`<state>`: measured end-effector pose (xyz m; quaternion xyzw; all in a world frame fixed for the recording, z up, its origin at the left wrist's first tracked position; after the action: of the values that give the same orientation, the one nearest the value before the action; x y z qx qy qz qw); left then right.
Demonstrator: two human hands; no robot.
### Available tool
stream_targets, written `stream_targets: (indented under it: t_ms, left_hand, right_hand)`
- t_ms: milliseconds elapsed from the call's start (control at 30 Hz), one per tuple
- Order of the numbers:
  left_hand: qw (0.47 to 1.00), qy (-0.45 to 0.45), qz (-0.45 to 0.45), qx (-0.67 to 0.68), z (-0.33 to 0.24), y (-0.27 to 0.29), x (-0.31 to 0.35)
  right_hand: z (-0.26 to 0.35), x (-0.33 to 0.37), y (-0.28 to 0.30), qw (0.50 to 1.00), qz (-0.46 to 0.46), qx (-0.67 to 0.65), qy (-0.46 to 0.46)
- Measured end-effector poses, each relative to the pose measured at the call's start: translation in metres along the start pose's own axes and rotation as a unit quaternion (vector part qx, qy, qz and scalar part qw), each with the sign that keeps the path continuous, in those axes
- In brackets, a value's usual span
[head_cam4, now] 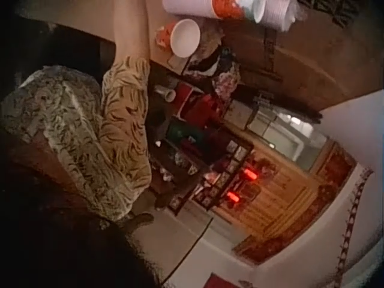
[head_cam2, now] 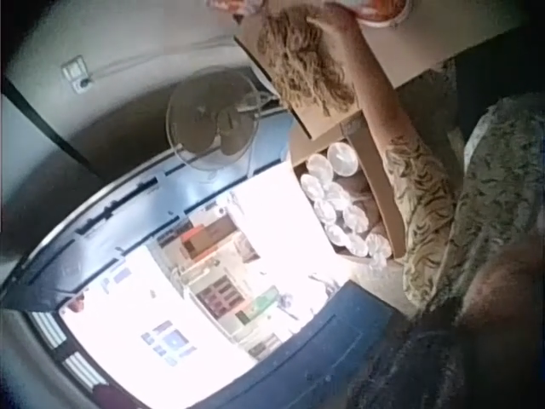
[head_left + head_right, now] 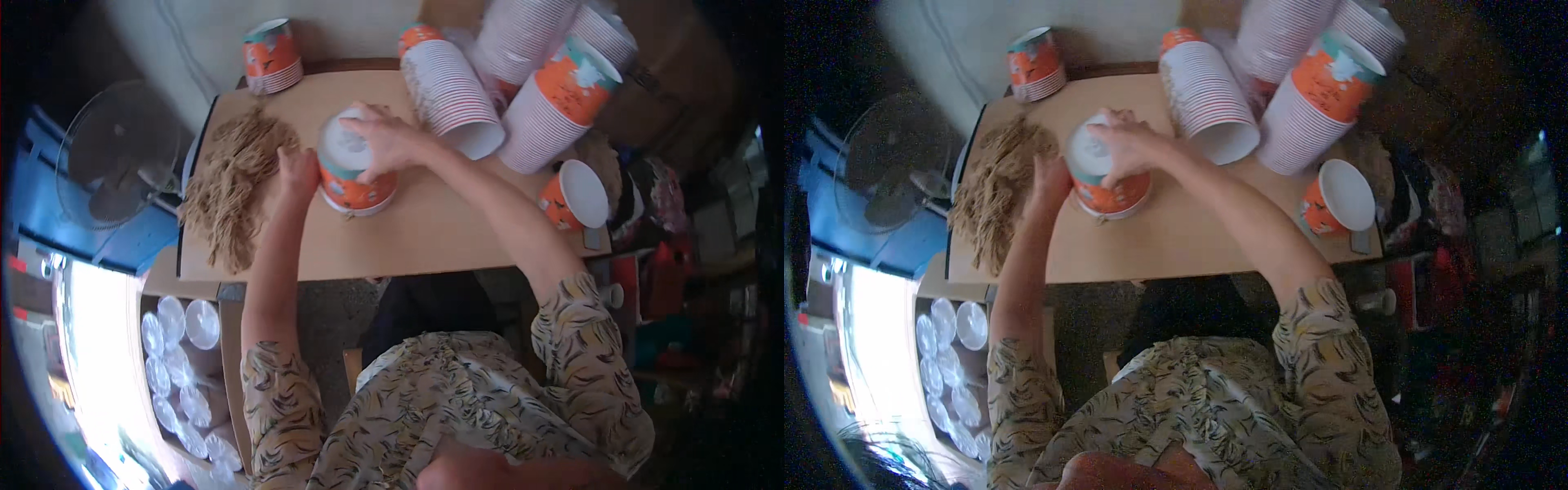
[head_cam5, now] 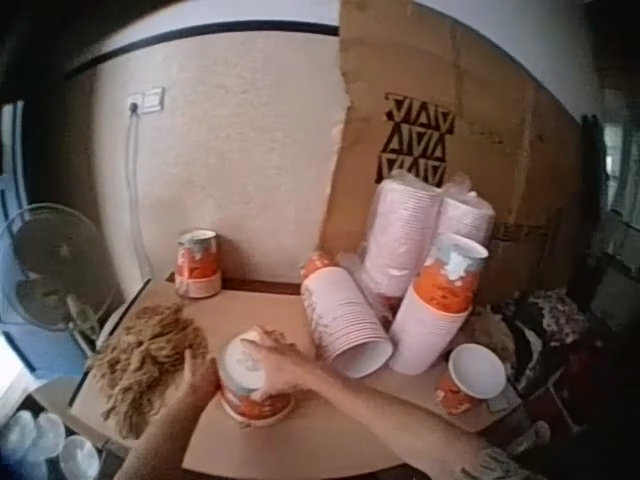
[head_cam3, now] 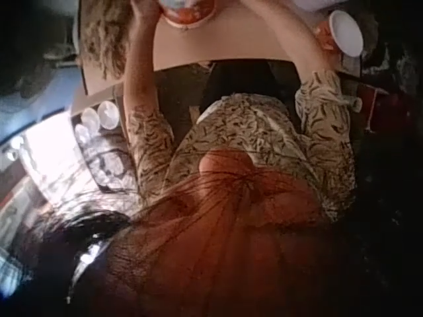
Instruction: Attaching thin rope handles to small decorated paper buckets at a workstation.
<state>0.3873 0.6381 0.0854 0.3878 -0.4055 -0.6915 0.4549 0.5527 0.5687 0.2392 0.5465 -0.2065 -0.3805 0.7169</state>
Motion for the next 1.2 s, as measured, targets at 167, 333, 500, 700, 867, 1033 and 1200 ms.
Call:
stream_targets:
  t_ms: [167, 333, 500, 700, 867, 1033, 1200]
  left_hand:
    - [0.963, 0.001, 0.006, 0.27, 0.004, 0.01, -0.017]
    - [0.986, 0.029, 0.073, 0.15, 0.009, 0.001, 0.005]
    - [0.987, -0.028, -0.007, 0.156, 0.011, 0.022, 0.031]
    - [0.92, -0.077, -0.225, 0.31, 0.025, 0.079, 0.119]
    - [0.864, -0.015, -0.2, 0.462, 0.016, 0.058, 0.193]
    - [0.766, 0.055, -0.126, 0.627, -0.056, 0.087, 0.224]
    - [0.735, -0.012, -0.107, 0.67, -0.128, 0.13, 0.17]
  right_hand:
    - [-0.009, 0.005, 0.004, 0.999, 0.006, 0.011, 0.036]
    - [-0.008, 0.003, -0.011, 1.0, -0.008, -0.01, 0.026]
    - [-0.016, 0.002, -0.02, 0.999, -0.026, -0.011, 0.014]
    - [-0.012, 0.044, -0.009, 0.979, -0.154, -0.128, 0.041]
    - [-0.041, 0.144, -0.007, 0.926, -0.316, -0.208, 0.003]
    - [-0.14, 0.25, -0.005, 0.813, -0.508, -0.253, -0.132]
    - [-0.167, 0.258, 0.045, 0.809, -0.545, -0.114, -0.187]
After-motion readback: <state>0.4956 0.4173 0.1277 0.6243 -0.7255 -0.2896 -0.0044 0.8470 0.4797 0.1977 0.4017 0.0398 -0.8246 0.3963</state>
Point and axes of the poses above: each hand's wrist, its own x-axis away from the middle knuckle, its own y-axis out of the back of the hand, z = x × y, the point moved 8 cm from there along -x, towards the middle knuckle
